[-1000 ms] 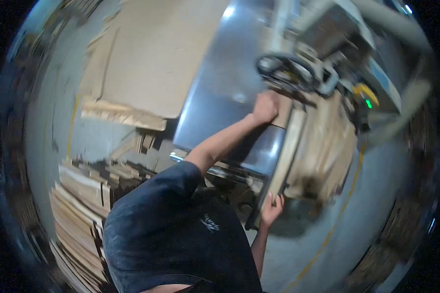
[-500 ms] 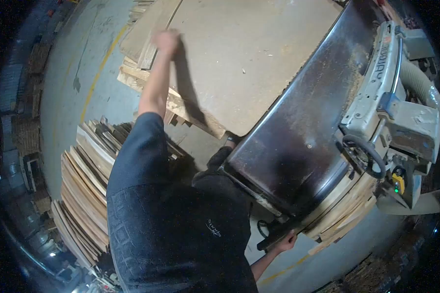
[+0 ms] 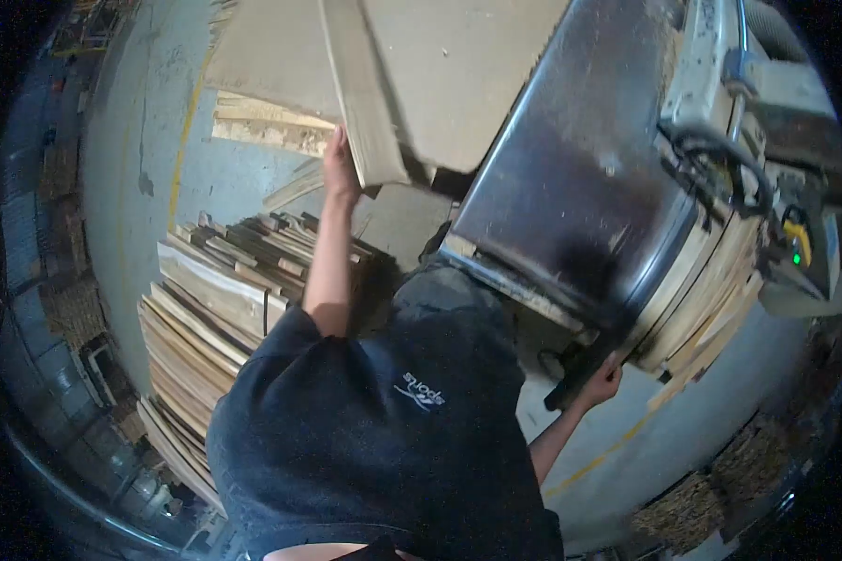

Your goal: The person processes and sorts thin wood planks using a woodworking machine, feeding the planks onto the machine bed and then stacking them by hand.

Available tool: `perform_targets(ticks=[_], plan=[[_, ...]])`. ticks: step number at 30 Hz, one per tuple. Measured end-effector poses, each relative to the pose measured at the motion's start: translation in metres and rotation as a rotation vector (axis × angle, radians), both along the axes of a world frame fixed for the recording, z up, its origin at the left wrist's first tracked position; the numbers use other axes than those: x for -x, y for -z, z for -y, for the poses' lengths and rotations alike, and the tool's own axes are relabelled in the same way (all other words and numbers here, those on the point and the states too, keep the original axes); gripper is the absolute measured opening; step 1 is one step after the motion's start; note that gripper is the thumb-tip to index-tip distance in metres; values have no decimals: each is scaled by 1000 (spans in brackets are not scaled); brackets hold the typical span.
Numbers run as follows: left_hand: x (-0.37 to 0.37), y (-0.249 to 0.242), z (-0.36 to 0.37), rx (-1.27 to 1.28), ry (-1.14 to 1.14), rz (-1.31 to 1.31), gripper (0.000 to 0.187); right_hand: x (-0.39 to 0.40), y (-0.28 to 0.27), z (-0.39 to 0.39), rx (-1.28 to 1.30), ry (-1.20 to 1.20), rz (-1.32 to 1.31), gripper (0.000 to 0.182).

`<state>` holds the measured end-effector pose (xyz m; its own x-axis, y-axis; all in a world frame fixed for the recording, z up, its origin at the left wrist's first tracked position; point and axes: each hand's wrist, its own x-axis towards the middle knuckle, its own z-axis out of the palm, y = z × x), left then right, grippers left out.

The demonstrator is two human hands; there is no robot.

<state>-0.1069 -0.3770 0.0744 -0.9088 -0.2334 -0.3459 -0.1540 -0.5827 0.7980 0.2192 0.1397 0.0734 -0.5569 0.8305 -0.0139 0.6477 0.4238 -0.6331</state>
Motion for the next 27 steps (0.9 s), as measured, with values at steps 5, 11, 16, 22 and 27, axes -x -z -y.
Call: perform_targets(ticks=[5,11,16,22,27], plan=[[-43,-6,-96,-523,271,0,89,-2,7,-5,13,-39,-16,39],[-95,-28,-192,869,732,95,79,-12,30,-19,-17,-122,-103,35],[-172,-30,-285,1826,887,-102,86,-1,-20,6,37,-43,-133,34],[-203,28,-380,1881,652,-673,54,-6,-7,-1,29,-40,-161,33],[-183,54,-455,1733,512,-570,55,-8,2,-2,-29,-56,-241,31]])
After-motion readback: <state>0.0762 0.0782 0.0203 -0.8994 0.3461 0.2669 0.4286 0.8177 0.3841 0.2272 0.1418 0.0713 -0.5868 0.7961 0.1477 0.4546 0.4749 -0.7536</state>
